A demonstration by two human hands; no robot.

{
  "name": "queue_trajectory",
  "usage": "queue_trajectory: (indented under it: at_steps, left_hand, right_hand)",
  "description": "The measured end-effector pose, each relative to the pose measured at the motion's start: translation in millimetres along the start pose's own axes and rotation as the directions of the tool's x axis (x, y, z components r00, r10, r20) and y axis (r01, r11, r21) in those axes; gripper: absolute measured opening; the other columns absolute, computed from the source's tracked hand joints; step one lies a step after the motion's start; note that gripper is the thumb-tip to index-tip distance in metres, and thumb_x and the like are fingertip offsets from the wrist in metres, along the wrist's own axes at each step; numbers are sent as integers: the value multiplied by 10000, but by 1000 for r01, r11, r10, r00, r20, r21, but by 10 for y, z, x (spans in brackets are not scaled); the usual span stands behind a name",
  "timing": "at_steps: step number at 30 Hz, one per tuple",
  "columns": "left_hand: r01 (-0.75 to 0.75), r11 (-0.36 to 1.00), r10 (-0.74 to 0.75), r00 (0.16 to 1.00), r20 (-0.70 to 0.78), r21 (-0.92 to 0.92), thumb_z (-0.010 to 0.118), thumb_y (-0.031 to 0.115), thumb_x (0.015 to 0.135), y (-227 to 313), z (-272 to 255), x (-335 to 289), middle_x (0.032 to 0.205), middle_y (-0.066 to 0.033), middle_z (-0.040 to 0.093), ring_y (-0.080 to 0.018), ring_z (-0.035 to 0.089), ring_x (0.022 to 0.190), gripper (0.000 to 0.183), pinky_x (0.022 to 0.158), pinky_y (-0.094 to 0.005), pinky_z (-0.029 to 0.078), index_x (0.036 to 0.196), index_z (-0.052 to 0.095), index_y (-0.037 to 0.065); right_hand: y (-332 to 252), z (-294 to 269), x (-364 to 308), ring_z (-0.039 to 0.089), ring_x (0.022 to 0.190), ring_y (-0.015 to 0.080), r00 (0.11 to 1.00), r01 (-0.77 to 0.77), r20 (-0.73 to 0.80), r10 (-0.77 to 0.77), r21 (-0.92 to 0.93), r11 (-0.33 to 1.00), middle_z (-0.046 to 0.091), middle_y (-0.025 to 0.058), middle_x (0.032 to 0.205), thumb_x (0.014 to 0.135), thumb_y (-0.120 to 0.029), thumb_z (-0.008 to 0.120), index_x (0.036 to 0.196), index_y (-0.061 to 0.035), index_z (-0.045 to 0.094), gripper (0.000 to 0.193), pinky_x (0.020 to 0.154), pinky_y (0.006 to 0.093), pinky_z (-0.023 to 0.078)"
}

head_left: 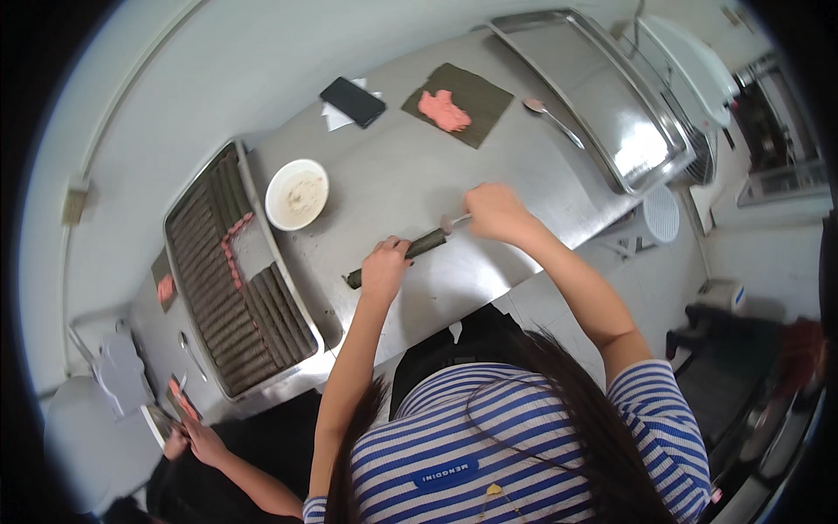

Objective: The person spreads a pink paste onto a sheet of nori using a spoon, then rolls the nori into a cylindrical shape and places it on a metal tray. The person repeats this process with additional nori sheets.

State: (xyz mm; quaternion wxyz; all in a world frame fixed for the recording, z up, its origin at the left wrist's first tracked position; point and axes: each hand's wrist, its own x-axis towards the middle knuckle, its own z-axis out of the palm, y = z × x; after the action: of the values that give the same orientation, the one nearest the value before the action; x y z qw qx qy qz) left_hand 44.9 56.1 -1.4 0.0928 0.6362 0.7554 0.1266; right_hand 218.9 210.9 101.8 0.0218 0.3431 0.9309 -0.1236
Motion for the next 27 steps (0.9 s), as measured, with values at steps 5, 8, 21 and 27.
queue_trajectory:
  at_steps: [5, 8, 21, 27]
  left_hand:
    - [63, 998, -63, 997, -43, 5, 705, 152, 723, 7, 133, -40, 960, -55, 611, -245, 607, 953, 246, 767, -372, 528, 954, 638, 100]
    - [99, 995, -101, 987, -126, -15, 652, 133, 742, 51, 245, -22, 953, -62, 608, -240, 607, 956, 181, 757, -369, 531, 916, 636, 85]
    - [194, 971, -227, 935, -272, -141, 561, 121, 794, 125, 468, -41, 963, -59, 612, -221, 589, 954, 123, 851, -383, 481, 850, 669, 98]
    - [210, 966, -243, 939, -244, -152, 565, 125, 797, 142, 421, -66, 941, -48, 603, -212, 578, 960, 115, 870, -399, 464, 847, 667, 107]
  right_hand:
    - [-368, -395, 295, 627, 795, 320, 915, 370, -159, -370, -28, 929, 629, 121, 848, 717, 3, 558, 850, -67, 681, 194, 695, 430, 484]
    - [-862, -494, 569, 619, 793, 260, 691, 689, -95, -717, -213, 692, 607, 55, 858, 734, -18, 565, 822, -93, 673, 158, 752, 389, 480]
    - [-2585, 426, 1199, 588, 765, 150, -11, 893, 548, -836, -371, -254, 572, -24, 719, 700, -132, 599, 652, -171, 650, 81, 792, 271, 405]
    - [-2640, 587, 1334, 610, 741, 165, -23, 905, 619, -785, -321, -279, 606, -9, 705, 698, -136, 599, 622, -153, 638, 87, 786, 281, 410]
